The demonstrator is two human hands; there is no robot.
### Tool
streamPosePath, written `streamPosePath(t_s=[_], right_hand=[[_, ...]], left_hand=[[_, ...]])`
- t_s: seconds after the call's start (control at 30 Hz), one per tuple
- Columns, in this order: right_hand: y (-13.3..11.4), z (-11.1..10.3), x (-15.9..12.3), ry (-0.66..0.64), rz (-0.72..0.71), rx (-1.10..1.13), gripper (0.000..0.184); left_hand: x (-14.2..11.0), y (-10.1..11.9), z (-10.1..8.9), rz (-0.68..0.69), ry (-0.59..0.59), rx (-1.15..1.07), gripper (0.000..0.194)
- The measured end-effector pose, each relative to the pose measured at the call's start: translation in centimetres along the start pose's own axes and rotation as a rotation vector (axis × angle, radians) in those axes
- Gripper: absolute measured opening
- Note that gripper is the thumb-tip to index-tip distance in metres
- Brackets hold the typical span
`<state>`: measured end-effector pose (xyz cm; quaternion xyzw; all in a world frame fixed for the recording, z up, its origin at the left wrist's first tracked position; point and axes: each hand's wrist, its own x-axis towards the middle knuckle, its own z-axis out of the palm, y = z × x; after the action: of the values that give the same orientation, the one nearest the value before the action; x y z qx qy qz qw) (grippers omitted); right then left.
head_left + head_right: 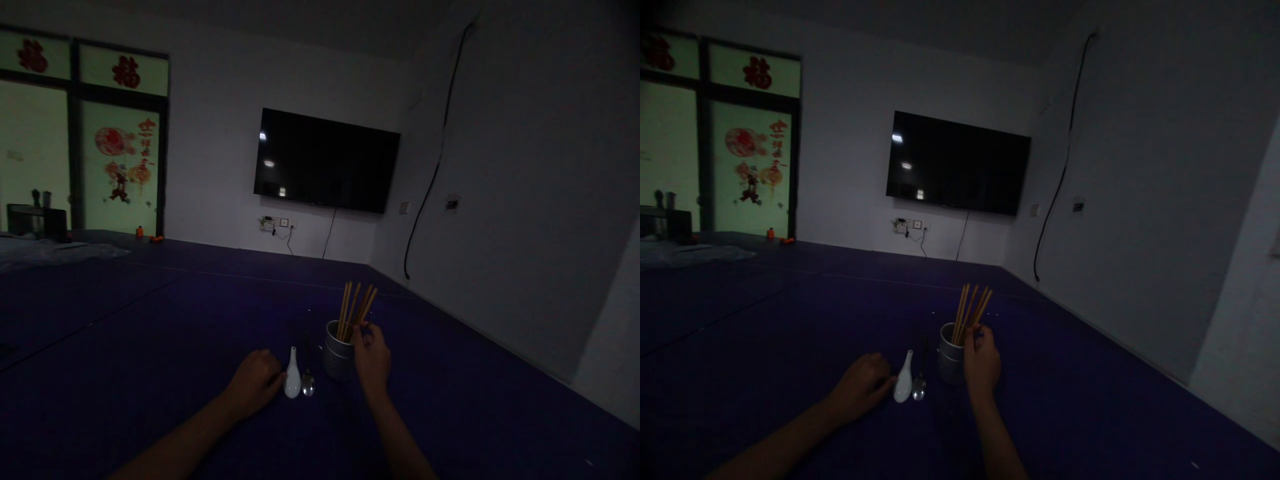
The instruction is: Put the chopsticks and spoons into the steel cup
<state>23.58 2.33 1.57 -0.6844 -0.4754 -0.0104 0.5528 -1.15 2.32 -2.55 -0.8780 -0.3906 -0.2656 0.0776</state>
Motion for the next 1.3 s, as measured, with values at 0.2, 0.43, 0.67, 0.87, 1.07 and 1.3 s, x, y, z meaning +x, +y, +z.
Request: streamPosePath(t_s=[0.2, 0.43, 0.67, 0.87, 1.07, 1.3], right_hand=[[0.1, 0.3, 0.1, 0.05, 0.03, 0.062, 0.051], [0.0, 0.4, -0.1, 0.081, 0.063, 0.074, 0.062], [-0.5, 0.1, -0.4, 0.055, 0.068, 0.056, 0.064], [-0.2, 0.2, -0.4, 0.063, 0.054, 0.09, 0.064], [0.4, 0.5, -0.1, 0.083, 0.046, 0.158, 0.064], [0.9, 0.7, 0.3, 0.106, 0.079, 0.249, 0.071]], left_hand=[[0.1, 0.0, -0.1, -0.018, -0.037, -0.017, 0.023], [0.0, -0.2, 0.4, 0.006, -0.016, -0.007, 0.023], [0.0, 0.1, 0.2, -0.003, -0.042, 0.006, 0.023], [0.0, 0.1, 0.3, 0.006, -0.027, 0.015, 0.023], [0.0, 0.1, 0.2, 0.018, -0.046, 0.018, 0.024], [0.0, 0.0, 0.4, 0.009, -0.033, 0.03, 0.024]])
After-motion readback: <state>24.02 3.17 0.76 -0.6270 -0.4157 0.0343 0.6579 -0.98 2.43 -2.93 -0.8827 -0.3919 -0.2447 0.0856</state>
